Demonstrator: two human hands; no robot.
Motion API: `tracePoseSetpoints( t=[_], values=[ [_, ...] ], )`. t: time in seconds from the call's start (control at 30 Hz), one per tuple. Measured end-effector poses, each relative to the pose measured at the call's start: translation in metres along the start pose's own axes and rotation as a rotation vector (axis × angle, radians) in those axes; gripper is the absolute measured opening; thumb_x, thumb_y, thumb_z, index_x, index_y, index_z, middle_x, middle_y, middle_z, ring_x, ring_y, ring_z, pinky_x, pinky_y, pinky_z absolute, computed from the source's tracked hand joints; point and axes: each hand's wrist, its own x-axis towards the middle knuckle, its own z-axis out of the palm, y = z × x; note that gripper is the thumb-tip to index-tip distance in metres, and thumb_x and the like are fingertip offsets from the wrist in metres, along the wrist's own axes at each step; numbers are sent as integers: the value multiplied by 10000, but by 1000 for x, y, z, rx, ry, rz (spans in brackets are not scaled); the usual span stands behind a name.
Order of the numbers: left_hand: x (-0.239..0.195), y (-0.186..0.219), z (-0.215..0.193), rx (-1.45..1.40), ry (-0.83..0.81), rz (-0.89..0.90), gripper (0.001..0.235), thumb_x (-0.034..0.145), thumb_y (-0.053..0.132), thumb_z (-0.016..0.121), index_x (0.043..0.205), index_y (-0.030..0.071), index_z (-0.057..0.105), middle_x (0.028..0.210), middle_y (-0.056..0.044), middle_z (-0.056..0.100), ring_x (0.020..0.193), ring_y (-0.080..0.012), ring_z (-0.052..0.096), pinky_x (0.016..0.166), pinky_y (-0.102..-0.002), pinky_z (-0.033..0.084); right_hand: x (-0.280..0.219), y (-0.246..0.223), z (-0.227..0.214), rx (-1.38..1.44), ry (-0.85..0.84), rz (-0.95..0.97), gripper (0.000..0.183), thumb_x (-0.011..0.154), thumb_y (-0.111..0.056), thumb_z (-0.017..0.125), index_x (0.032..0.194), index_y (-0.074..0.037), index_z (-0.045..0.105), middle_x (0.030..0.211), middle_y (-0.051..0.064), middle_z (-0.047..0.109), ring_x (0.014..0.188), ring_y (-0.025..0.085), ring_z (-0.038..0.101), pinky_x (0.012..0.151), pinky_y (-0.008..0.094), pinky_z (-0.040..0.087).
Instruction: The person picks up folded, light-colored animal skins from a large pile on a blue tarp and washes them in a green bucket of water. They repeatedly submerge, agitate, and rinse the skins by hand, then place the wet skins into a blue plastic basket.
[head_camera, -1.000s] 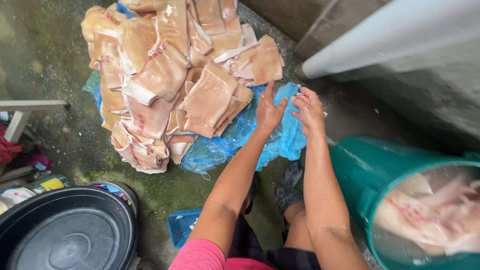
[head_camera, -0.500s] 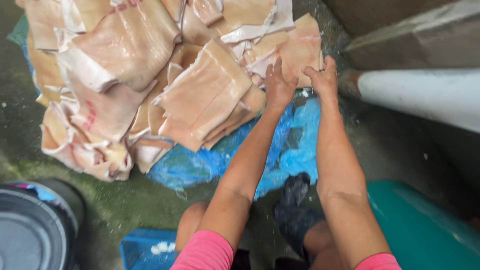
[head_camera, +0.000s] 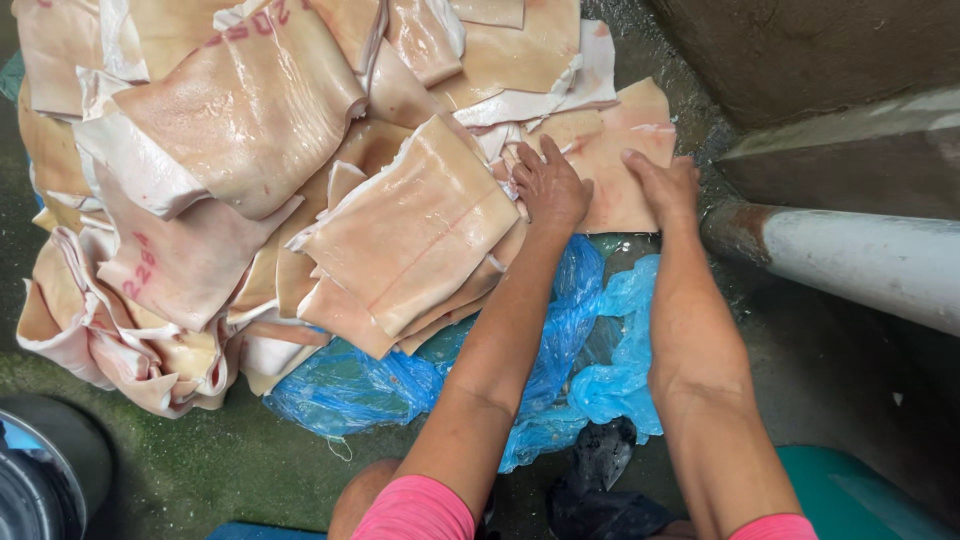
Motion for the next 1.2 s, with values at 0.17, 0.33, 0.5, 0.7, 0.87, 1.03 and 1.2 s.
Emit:
tracePoseSetpoints(
  t=[0.17, 0.33, 0.5, 0.7, 0.87, 1.03, 1.2],
  values=[
    [6, -7, -7, 43, 38, 31, 951, 696, 332, 884, 1408, -4, 352, 1352, -270, 469, 1275, -495, 496, 1003, -534, 503, -11, 1, -4, 679, -232, 46, 473, 819, -155, 806, 1238, 13, 666, 1108, 139, 736, 931, 245, 741, 763, 396, 639],
    [11, -22, -21, -28, -151, 3, 798, 726, 342, 891, 1296, 27, 430, 1298, -267, 565, 1183, -432, 614, 981, -469, 522, -47, 7, -6, 854, -339, -3, 381, 809, 2, 714, 1185, 3, 652, 1090, 140, 728, 953, 264, 742, 833, 408, 645],
    [-3, -26, -33, -53, -216, -17, 771, 703, 306, 874, 1292, 24, 463, 1282, -253, 624, 1199, -393, 630, 989, -436, 525, -80, 18, -9, 1016, -267, -39, 408, 775, 64, 649, 1182, 38, 657, 1069, 128, 715, 936, 255, 729, 846, 390, 636],
    [-28, -19, -98, -346, -322, -93, 853, 579, 309, 795, 1346, 55, 523, 1228, -226, 678, 1156, -347, 669, 969, -385, 527, -130, -20, -34, 1064, -229, -144, 416, 758, 68, 583, 1167, 70, 660, 1029, 120, 696, 897, 246, 700, 824, 386, 614],
    [-69, -9, -165, -527, -323, -14, 783, 620, 292, 781, 1310, -22, 586, 1219, -227, 685, 1128, -296, 677, 962, -345, 521, -214, -71, -73, 1114, -257, -188, 455, 718, 57, 569, 1163, 52, 665, 1071, 103, 711, 975, 231, 716, 884, 360, 620],
    [-131, 21, -253, -777, -341, -101, 786, 711, 408, 805, 1285, -86, 597, 1202, -242, 701, 1094, -288, 693, 899, -352, 556, -301, -138, -122, 1114, -281, -180, 488, 708, 63, 574, 1189, 47, 658, 1093, 108, 708, 992, 244, 707, 907, 367, 604],
    [-190, 60, -310, -1055, -395, -179, 1056, 701, 555, 816, 1456, -45, 384, 1327, -264, 597, 1193, -347, 657, 955, -459, 569, -374, -197, -186, 1126, -278, -174, 521, 719, 71, 578, 1233, 42, 650, 1135, 113, 694, 1041, 250, 697, 936, 364, 594]
  ],
)
